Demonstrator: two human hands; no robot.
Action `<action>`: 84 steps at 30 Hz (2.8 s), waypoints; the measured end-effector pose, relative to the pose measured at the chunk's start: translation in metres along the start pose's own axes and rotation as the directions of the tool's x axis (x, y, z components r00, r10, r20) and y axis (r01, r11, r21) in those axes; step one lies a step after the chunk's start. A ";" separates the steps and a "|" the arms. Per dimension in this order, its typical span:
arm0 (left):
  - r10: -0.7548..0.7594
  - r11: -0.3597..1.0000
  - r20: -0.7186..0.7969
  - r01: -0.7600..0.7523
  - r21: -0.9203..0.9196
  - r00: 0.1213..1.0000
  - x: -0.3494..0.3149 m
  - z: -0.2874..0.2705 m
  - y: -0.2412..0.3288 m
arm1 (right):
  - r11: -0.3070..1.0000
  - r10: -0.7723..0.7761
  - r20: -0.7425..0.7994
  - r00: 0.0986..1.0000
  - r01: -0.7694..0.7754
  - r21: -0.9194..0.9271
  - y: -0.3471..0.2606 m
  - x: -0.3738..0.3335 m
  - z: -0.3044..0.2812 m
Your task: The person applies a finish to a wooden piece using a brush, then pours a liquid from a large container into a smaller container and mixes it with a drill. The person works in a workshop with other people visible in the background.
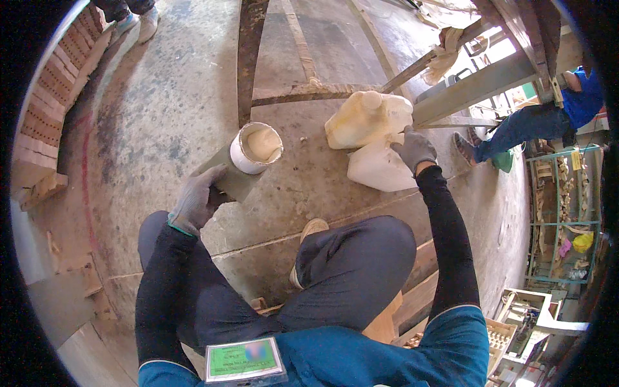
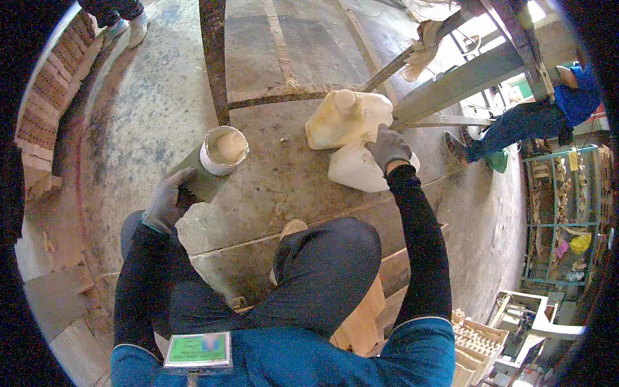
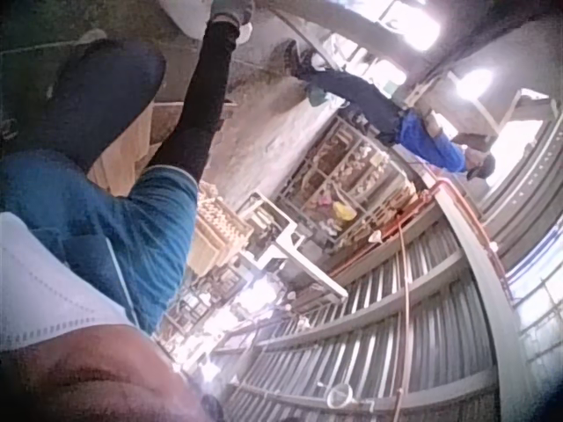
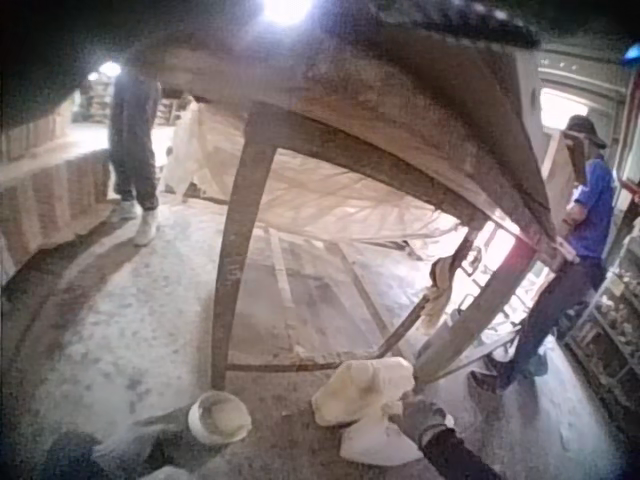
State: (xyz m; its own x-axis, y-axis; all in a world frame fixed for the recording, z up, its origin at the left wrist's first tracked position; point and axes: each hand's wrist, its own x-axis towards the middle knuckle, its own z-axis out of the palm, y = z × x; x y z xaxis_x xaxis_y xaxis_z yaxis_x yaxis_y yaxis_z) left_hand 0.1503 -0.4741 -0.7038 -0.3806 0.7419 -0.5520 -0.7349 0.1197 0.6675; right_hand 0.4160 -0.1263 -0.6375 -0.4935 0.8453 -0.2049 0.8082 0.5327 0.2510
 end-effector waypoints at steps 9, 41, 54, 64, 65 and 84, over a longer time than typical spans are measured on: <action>-0.019 0.999 -0.012 0.019 -0.031 1.000 0.007 0.009 -0.006 | 0.954 -0.067 -0.266 0.962 0.140 0.267 0.036 0.005 0.036; 0.051 0.998 0.106 -0.046 -0.049 0.993 0.009 0.011 -0.008 | -0.887 0.213 0.335 0.918 0.038 0.460 0.120 0.013 0.118; 0.221 0.968 0.068 -0.210 -0.138 0.973 0.000 -0.006 0.006 | -0.755 -0.249 -0.069 0.966 -0.149 0.639 -0.001 -0.062 -0.080; 0.175 0.983 0.091 -0.170 -0.063 0.980 0.007 -0.026 0.001 | -0.668 -0.062 -0.260 0.964 0.153 0.728 -0.087 -0.039 -0.141; 0.173 0.983 0.085 -0.167 -0.076 0.981 0.011 -0.028 -0.003 | -0.654 0.001 -0.271 0.963 0.205 0.728 -0.101 -0.028 -0.145; -0.020 0.998 0.181 0.009 0.060 0.983 0.018 0.011 -0.027 | -0.418 -0.134 -0.105 0.985 0.041 0.908 -0.128 0.020 -0.072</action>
State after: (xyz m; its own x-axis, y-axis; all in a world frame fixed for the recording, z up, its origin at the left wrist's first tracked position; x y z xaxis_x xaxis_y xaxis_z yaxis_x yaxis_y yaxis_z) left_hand 0.1694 -0.4569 -0.7265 -0.2579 0.8468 -0.4652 -0.7036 0.1654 0.6911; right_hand 0.2794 -0.1748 -0.6056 -0.6281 0.7662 -0.1356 -0.0661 -0.2262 -0.9718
